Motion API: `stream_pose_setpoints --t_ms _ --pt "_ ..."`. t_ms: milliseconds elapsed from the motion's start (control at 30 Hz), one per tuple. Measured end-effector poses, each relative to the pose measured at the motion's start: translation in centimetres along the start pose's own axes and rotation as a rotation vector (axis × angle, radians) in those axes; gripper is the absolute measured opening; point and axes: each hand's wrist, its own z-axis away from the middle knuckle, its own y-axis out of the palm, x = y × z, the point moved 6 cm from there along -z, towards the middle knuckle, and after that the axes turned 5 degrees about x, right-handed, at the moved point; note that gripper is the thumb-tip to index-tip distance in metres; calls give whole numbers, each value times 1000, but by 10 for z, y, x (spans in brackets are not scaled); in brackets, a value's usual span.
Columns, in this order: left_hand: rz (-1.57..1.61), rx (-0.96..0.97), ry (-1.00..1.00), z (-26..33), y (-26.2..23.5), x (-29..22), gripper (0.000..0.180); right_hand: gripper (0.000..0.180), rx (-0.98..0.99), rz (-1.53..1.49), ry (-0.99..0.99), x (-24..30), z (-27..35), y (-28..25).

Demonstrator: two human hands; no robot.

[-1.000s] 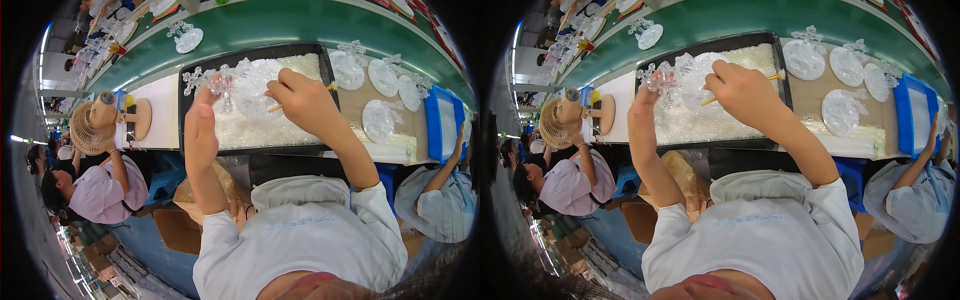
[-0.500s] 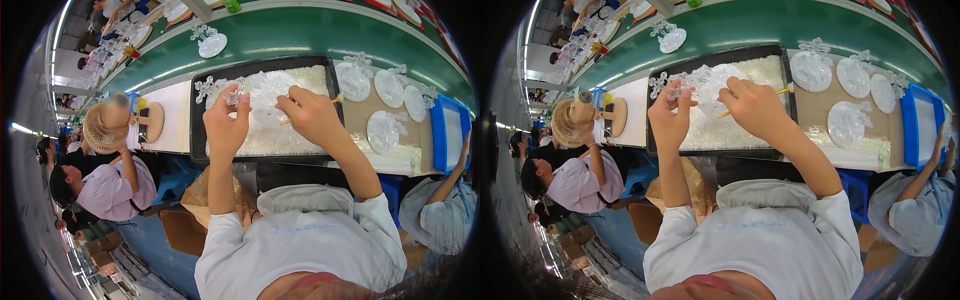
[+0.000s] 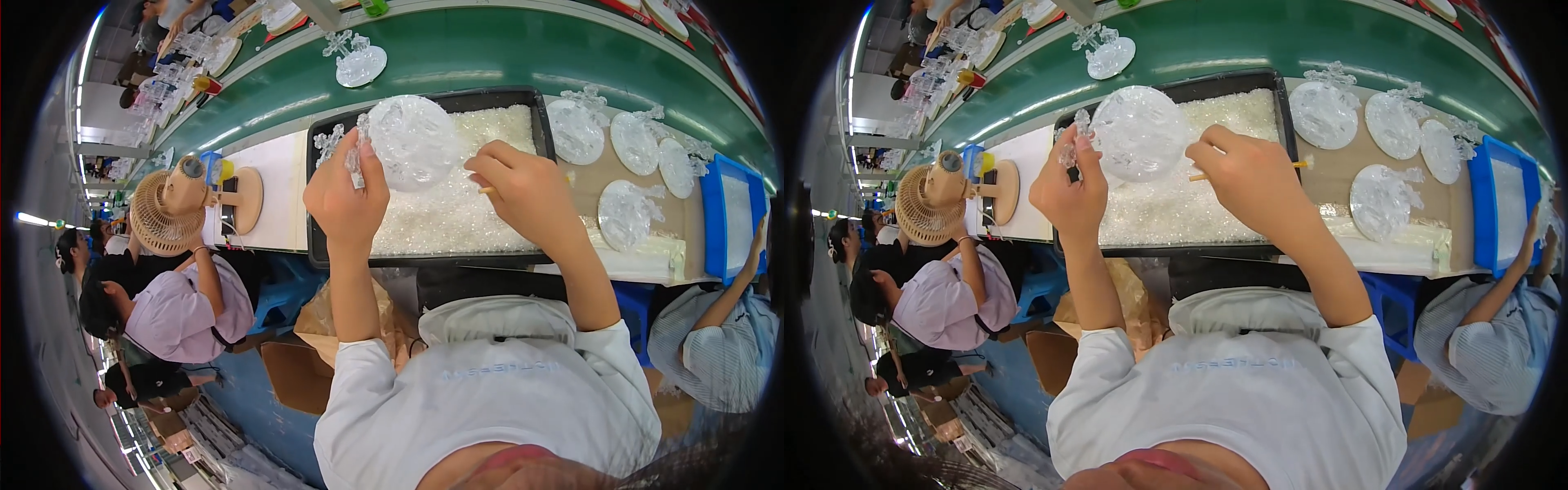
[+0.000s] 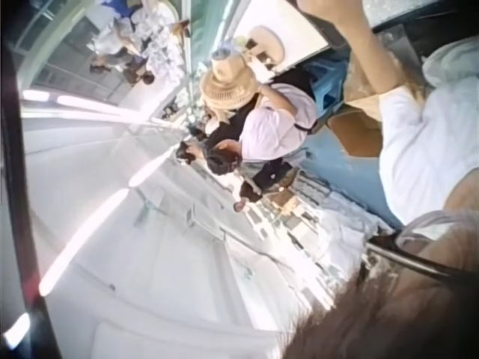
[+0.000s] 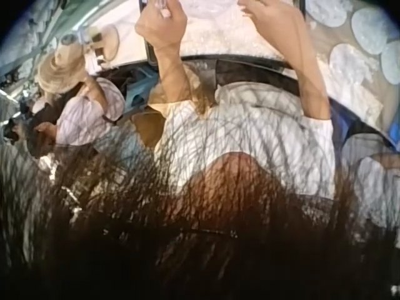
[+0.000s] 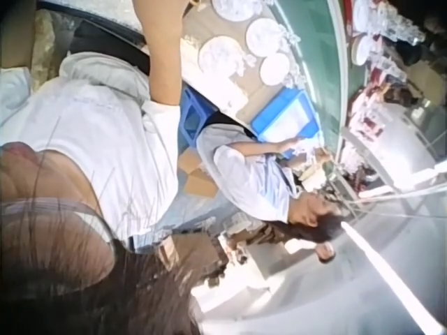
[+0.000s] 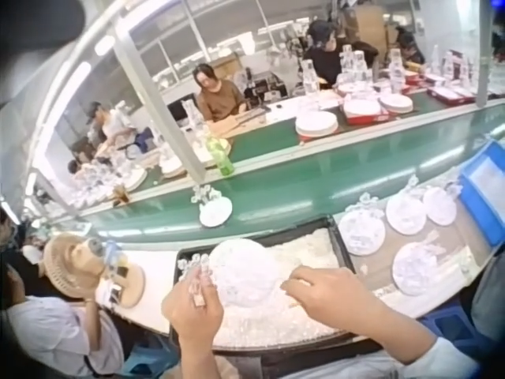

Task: Applying adhesive to decorative light fixture parts and dipping them into a tray of small white decorative crystals.

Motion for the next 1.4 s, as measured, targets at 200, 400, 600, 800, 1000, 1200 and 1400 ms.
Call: stream_pose_setpoints --t_ms 200,400,600,800,1000,1200,1400 --pt "-124 -11 285 -2 -7 -28 23 19 21 -100 91 5 -12 3" --pt "-13 -36 448 2 -14 -36 22 14 51 -144 69 -3 -12 7" --pt "4 -21 408 -3 -17 -26 17 9 45 -236 109 3 -20 2" --pt "18 -24 423 -6 -16 -23 22 9 91 -180 53 0 -19 -1" --pt "60 5 159 -7 -22 8 18 13 65 -134 128 -2 -26 -11" --pt "223 93 -173 -17 -18 45 16 14 146 -115 179 -8 -18 -2" --pt "332 24 -352 -30 -35 53 16 14 2 -133 175 -8 -22 -4"
